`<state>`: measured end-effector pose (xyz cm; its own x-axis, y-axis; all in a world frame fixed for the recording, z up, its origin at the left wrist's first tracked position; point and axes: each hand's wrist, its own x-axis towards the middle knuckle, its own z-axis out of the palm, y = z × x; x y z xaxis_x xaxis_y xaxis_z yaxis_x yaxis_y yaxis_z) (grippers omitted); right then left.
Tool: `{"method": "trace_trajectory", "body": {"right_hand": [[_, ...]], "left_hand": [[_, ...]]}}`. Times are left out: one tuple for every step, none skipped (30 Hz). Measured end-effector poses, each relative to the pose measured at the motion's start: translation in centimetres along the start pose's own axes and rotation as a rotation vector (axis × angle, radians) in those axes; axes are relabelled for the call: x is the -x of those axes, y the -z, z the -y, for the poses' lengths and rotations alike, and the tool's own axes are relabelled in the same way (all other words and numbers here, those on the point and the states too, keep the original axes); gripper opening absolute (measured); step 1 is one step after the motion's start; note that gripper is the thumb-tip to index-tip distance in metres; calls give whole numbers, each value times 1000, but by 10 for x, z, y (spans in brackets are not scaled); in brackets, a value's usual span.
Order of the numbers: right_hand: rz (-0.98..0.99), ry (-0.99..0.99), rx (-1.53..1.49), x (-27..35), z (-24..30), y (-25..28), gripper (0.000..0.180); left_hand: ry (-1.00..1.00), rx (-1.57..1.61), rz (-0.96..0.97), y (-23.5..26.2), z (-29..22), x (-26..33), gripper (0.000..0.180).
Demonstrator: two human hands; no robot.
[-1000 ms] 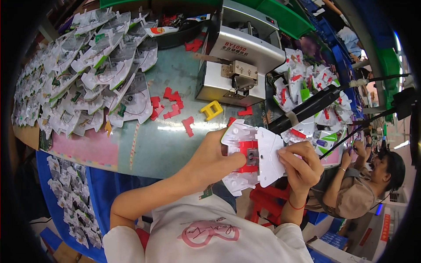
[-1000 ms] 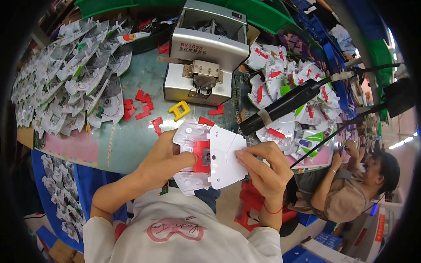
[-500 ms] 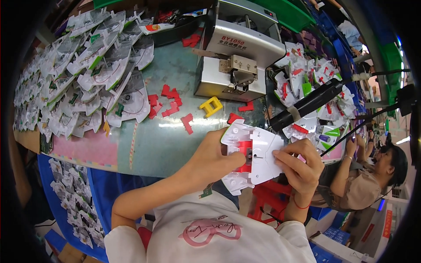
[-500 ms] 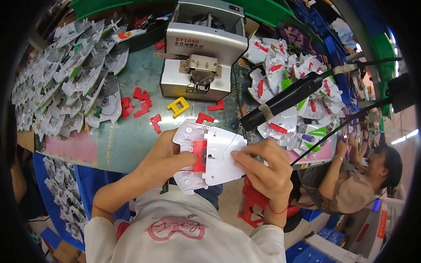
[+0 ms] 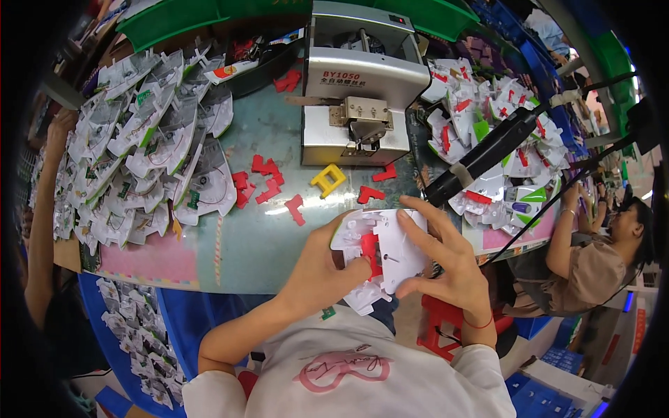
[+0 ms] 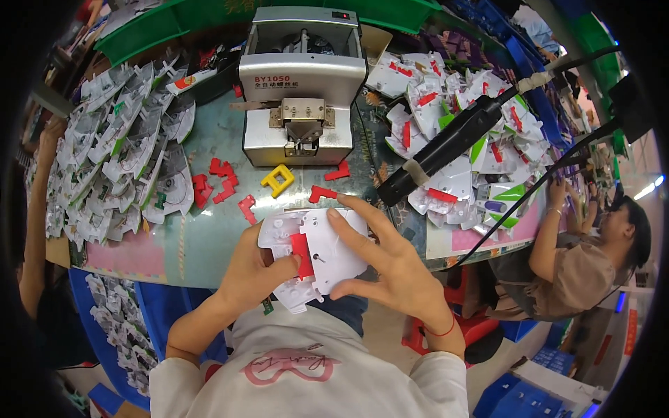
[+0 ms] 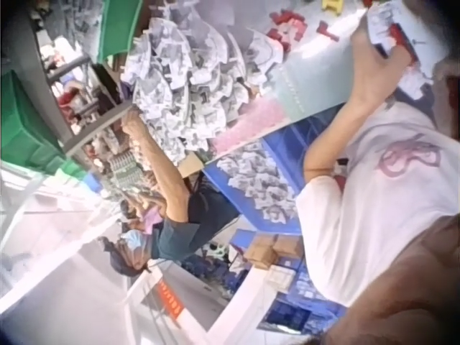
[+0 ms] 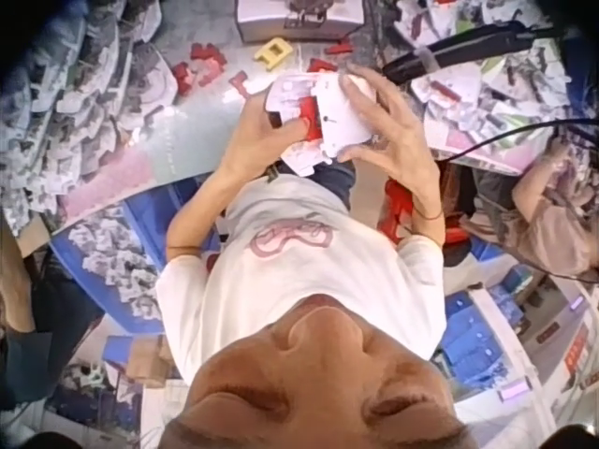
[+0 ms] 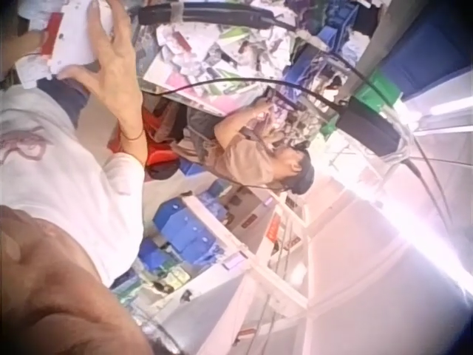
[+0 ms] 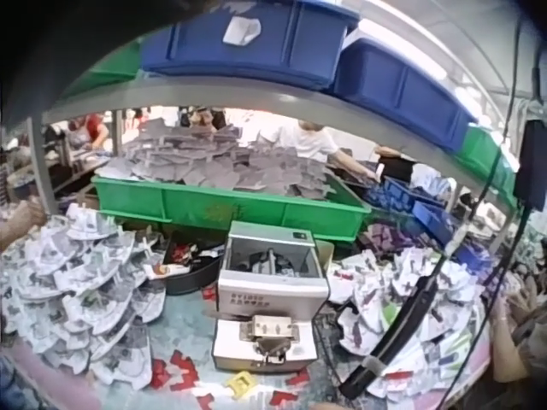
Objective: The person assembles toy components by inserting small plastic parts into plastic casings, attaching cover plates, and fastening the pieces together using an electric screwdriver.
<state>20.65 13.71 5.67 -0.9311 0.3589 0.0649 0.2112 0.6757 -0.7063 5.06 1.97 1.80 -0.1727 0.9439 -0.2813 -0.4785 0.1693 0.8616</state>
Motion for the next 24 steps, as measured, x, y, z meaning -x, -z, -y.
{"method": "trace_trajectory", "body": {"right_hand": [[-33,-4,-32,0,0,-3,73],[-65,-8,-63,0,-1,-6,74],[-70,-7,-68,0,-1,-8,74],[-78,-28,-74,0,-2,-9,73],[-86,-49,-80,0,-2,-11,73],[-91,-46,-81,0,-3,-13,73],[-94,-37,-95,-1,-4,-15,72],[-98,-28,-110,-1,-4,-16,71],[-105,-26,-111,-1,-3,-17,71],[-107,-35,-100,-2,-1,-18,70],[-109,-44,-89,-2,0,-19,68],[-117,-42,-89,-2,0,-21,68],[-130,-27,-61,-3,0,-23,67],[-143,-12,-33,-4,0,-25,66],[-154,-14,-29,-4,0,-27,66],[-148,-10,-16,-4,-1,-28,65],[-141,-6,-4,-3,-2,-29,64],[-151,-7,0,-2,-6,-27,64],[-239,-17,-67,2,-13,-25,62],[-325,-27,-135,5,-20,-23,61],[-513,-25,-202,7,-26,-20,51],[-701,8,-227,11,-38,-20,39],[-843,-44,-209,14,-48,-18,34],[-968,-132,-295,17,-54,-16,39]], "left_hand": [[-60,-38,-3,0,1,0,43],[-58,-44,-3,0,0,0,43],[-67,-55,-3,0,-1,0,44],[-75,-66,-3,0,-3,0,46],[-75,-73,-2,0,-2,0,46],[-91,-63,-12,1,1,0,46],[-107,-54,-21,2,3,-1,47],[-109,-60,-19,2,3,-1,47],[-137,-26,-11,2,4,-1,45],[-164,8,-3,2,4,-2,43],[-165,1,2,2,4,-2,43],[-54,7,-41,2,5,-3,42],[56,12,-83,3,6,-5,40],[54,5,-78,5,9,-6,40],[73,29,-93,8,14,-9,39],[91,53,-108,10,18,-11,38],[58,58,-105,11,19,-11,42],[56,52,-96,12,21,-9,42],[51,93,-157,12,23,-7,43],[46,135,-218,14,23,-6,44],[92,142,-198,18,19,-5,48],[90,142,-197,21,18,-4,48],[123,211,-254,24,17,-3,49],[159,280,-307,27,16,-2,50]]}}
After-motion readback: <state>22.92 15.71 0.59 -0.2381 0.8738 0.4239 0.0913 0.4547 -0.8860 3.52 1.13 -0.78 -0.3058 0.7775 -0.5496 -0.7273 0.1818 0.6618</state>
